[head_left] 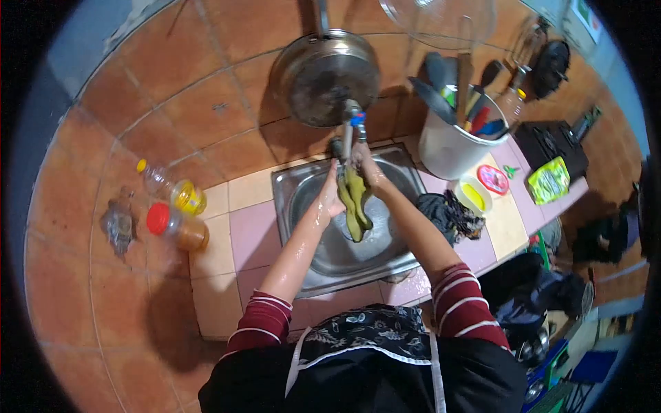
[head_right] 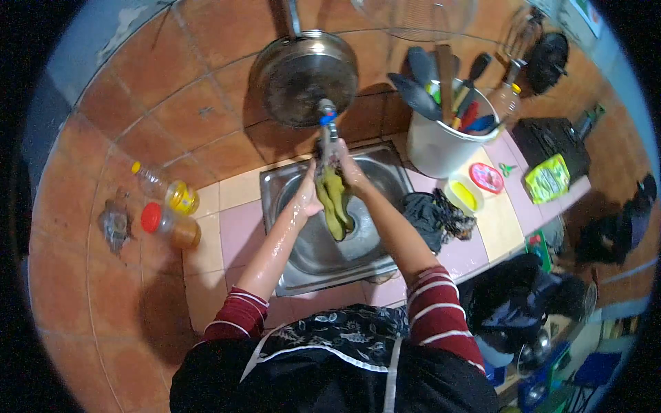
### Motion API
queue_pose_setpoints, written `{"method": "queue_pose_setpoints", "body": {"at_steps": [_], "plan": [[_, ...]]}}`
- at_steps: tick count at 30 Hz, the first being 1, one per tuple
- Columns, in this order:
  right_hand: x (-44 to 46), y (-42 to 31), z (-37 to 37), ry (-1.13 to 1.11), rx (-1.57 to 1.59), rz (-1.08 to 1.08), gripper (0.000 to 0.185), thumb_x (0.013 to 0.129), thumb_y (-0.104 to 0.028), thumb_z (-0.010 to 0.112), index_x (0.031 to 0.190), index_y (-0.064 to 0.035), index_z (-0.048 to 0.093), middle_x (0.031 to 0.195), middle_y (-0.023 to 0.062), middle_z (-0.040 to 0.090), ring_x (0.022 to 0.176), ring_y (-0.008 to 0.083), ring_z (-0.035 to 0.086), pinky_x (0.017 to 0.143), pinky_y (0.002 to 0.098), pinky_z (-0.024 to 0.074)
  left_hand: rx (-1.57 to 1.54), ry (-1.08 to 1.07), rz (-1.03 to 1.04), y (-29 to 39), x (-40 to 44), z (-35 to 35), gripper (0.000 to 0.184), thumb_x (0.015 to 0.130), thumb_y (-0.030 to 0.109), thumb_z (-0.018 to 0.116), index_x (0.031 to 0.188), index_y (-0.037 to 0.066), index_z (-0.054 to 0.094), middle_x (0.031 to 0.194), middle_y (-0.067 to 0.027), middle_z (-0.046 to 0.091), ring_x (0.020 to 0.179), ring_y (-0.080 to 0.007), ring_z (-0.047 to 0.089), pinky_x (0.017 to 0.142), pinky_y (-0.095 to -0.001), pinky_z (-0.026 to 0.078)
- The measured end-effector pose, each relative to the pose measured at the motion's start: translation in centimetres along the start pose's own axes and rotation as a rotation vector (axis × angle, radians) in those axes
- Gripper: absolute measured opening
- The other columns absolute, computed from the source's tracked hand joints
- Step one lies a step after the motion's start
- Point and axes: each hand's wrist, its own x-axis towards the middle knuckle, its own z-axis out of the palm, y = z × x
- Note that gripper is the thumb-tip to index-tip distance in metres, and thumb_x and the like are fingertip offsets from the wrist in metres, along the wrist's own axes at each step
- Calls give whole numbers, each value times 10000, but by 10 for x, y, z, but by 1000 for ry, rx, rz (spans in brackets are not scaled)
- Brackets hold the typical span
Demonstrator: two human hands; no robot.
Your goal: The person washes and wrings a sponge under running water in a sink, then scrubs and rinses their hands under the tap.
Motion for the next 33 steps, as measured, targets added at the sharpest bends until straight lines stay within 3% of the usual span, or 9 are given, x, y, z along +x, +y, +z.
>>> {"method": "queue_pose_setpoints", "body": {"at_steps": [4, 9, 16, 20, 24, 26, 28, 30, 33], "plan": [[-45, -14, 9, -183, -659, -157, 485, 835, -477, 495, 1001, -26, 569, 866, 54, 592, 838, 156, 546, 771, 287, 428, 65, -77, -16, 21, -3, -27, 555, 839, 542, 418, 1092, 55, 506, 1069, -110, 561, 998, -242, 539, 902, -392, 402], [-31, -1, -7, -184, -488, -115, 393, 857, -372, 524, 987, -6, 582, 863, 33, 592, 777, 108, 533, 705, 252, 434, 317, 169, 217, 28, -28, 2, 332, 798, 193, 641, 1024, -24, 530, 920, -52, 587, 918, -126, 538, 779, -242, 443], [-15, -7, -16, 10, -169, -259, 325, 894, -319, 475, 951, -17, 578, 873, 25, 588, 780, 106, 530, 685, 255, 434, 764, 378, 555, 8, -1, -38, 213, 842, 252, 585, 807, 43, 582, 770, 7, 591, 711, -40, 499, 644, -201, 412], [-27, 7, 29, 193, -735, -935, 220, 854, -251, 536, 817, -37, 571, 750, 60, 610, 636, 196, 542, 653, 308, 444, -100, 517, 295, -3, 27, -31, 389, 844, 443, 521, 772, 64, 568, 701, -24, 560, 634, -106, 515, 593, -239, 416], [-36, 32, 46, 314, -1056, -887, 253, 815, -326, 544, 795, -83, 615, 724, 187, 590, 711, 381, 560, 622, 401, 431, -434, -800, 299, -47, 85, -96, 367, 888, 443, 360, 859, 115, 522, 823, -46, 572, 752, -161, 546, 662, -343, 443], [-12, 16, 29, 597, -1001, -541, 413, 824, -461, 474, 794, -101, 674, 745, 203, 607, 731, 381, 585, 662, 415, 459, -153, 345, 179, -36, 41, -7, 343, 907, 353, 328, 784, 122, 550, 798, -31, 582, 763, -161, 546, 677, -333, 437], [-12, 12, 30, 618, -1022, -405, 459, 835, -472, 437, 802, -84, 680, 752, 204, 610, 747, 374, 593, 674, 414, 461, -227, 394, 112, -46, 52, -31, 392, 904, 361, 350, 669, 126, 560, 711, -36, 582, 692, -179, 555, 656, -346, 443], [-27, 30, 48, 511, -1047, -692, 468, 846, -455, 424, 772, -63, 668, 744, 205, 609, 733, 381, 587, 673, 435, 450, 537, -38, 795, -66, 105, -118, 439, 901, 385, 361, 582, 135, 528, 642, -48, 563, 655, -198, 556, 650, -346, 446], [-42, 32, 55, 355, -992, -578, 418, 855, -394, 440, 726, -43, 627, 694, 217, 582, 736, 410, 554, 679, 460, 409, -266, -260, 128, -47, 56, -84, 438, 883, 478, 334, 684, 131, 511, 733, -63, 562, 718, -201, 550, 658, -339, 446]]}}
